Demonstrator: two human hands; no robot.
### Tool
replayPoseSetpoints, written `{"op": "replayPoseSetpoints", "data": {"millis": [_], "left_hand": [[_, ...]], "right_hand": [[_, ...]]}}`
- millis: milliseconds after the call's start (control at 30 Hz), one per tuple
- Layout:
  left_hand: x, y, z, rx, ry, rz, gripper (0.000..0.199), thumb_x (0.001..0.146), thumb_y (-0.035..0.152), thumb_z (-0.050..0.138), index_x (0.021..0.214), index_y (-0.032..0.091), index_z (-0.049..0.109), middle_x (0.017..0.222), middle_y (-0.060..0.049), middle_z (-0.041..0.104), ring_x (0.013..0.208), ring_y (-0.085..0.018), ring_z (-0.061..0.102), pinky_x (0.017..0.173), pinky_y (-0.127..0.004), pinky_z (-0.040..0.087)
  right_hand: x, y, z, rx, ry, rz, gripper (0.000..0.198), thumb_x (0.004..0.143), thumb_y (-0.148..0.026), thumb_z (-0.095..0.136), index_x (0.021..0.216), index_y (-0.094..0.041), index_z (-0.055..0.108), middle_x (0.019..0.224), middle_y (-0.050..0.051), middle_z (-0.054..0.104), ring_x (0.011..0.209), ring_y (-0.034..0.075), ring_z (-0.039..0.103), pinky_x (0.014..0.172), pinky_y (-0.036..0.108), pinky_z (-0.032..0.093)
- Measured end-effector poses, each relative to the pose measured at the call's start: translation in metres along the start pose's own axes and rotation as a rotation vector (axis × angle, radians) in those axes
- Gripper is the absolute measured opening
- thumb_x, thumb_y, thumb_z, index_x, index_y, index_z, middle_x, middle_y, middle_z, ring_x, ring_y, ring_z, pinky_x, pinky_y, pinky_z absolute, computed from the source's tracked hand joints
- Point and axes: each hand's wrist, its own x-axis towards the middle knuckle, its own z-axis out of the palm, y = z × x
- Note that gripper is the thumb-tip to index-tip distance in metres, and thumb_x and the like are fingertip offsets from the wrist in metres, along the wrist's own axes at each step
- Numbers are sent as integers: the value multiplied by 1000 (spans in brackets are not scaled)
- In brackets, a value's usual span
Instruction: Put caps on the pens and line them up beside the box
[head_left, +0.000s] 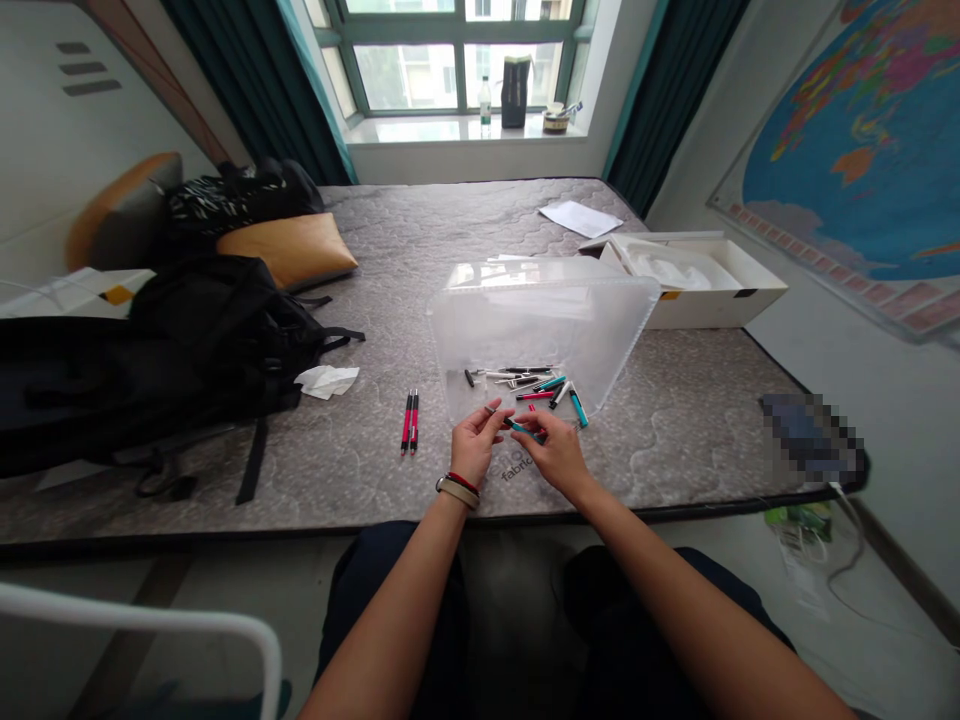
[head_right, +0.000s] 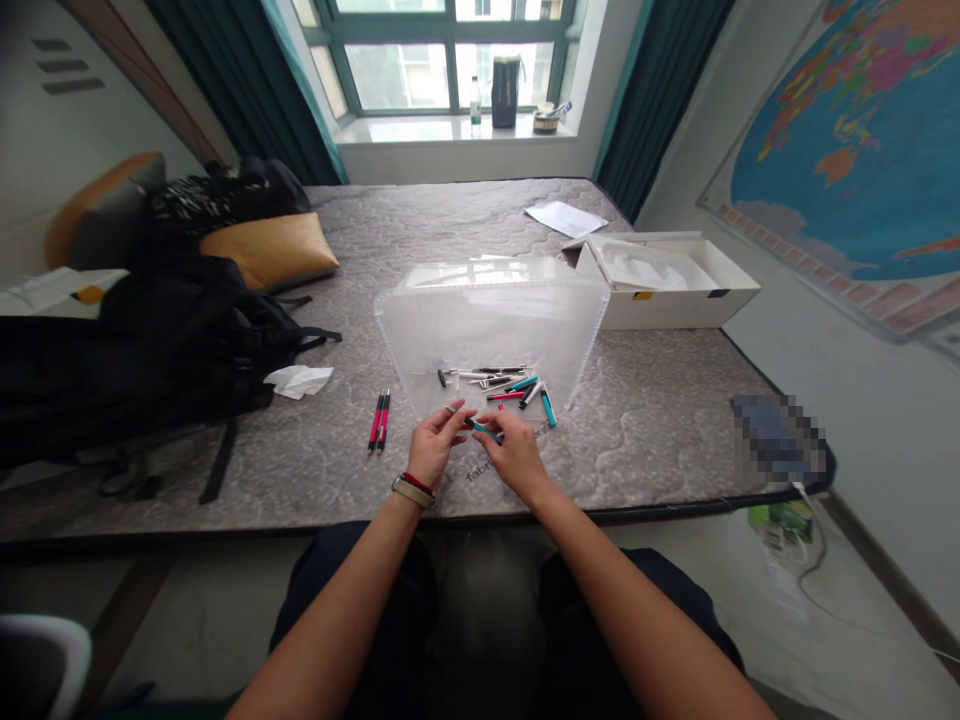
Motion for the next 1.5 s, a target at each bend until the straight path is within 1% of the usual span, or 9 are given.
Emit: {"op": "replayPoseSetpoints", "data": {"millis": [167,300,467,633,800,1000,1200,1400,1500], "left_hand": [[0,-3,1,-50,-63,24,51,75,42,76,118,15,67,110,-12,73,89,-19,70,68,-25,54],[1,-6,1,-128,-118,5,57,75,42,76,122,13,62,108,-13,73,86,-20,70,70,-29,58],[3,-7,1,-188,-88,3,53,74,38,78,117,13,62,104,-12,73,81,-18,70,69,-30,59],[5,-6,-4,-210,17,-10,50,73,37,78,115,15,63,109,-12,72,82,-16,70,68,-25,56],[5,-4,-4,-253,-36,-32,48,74,36,77,115,15,63,114,-14,70,88,-19,71,75,-29,57],[3,-2,-1,-298,-67,-31,48,72,34,80,111,13,63,110,-14,71,93,-23,72,87,-38,55],[4,1,-4,-319,-29,-15,44,74,33,79,111,14,62,114,-15,70,97,-25,71,87,-39,55],[4,2,-6,-335,-27,-40,46,73,33,79,111,14,61,116,-16,69,98,-25,71,87,-38,55],[5,1,-6,-319,24,-20,45,73,34,79,110,14,62,115,-15,70,98,-25,71,85,-37,55]], "right_hand": [[-3,4,0,145,-16,125,18,86,-37,64,92,-20,63,79,4,70,67,17,63,64,29,48],[-1,8,5,362,-87,247,23,90,-44,56,96,-22,52,68,0,68,47,12,50,48,24,40],[4,10,9,516,-88,314,30,87,-50,57,93,-22,50,71,-2,63,48,10,49,45,22,38],[3,10,6,373,-103,211,35,75,-46,73,92,-20,57,85,3,65,73,16,62,64,27,50],[2,11,4,364,-130,272,32,82,-48,63,90,-17,62,78,4,67,59,14,55,56,27,47],[3,7,7,496,-182,432,41,84,-58,54,91,-18,57,69,1,63,44,8,40,41,20,29],[4,8,5,466,-139,283,39,74,-50,72,90,-19,55,75,1,66,61,12,57,54,23,42],[4,12,4,418,-285,340,44,89,-59,47,78,-18,58,58,-1,60,45,10,46,45,23,36],[1,13,4,368,-174,315,40,85,-57,56,90,-18,59,64,-1,61,50,12,51,48,23,40]]}}
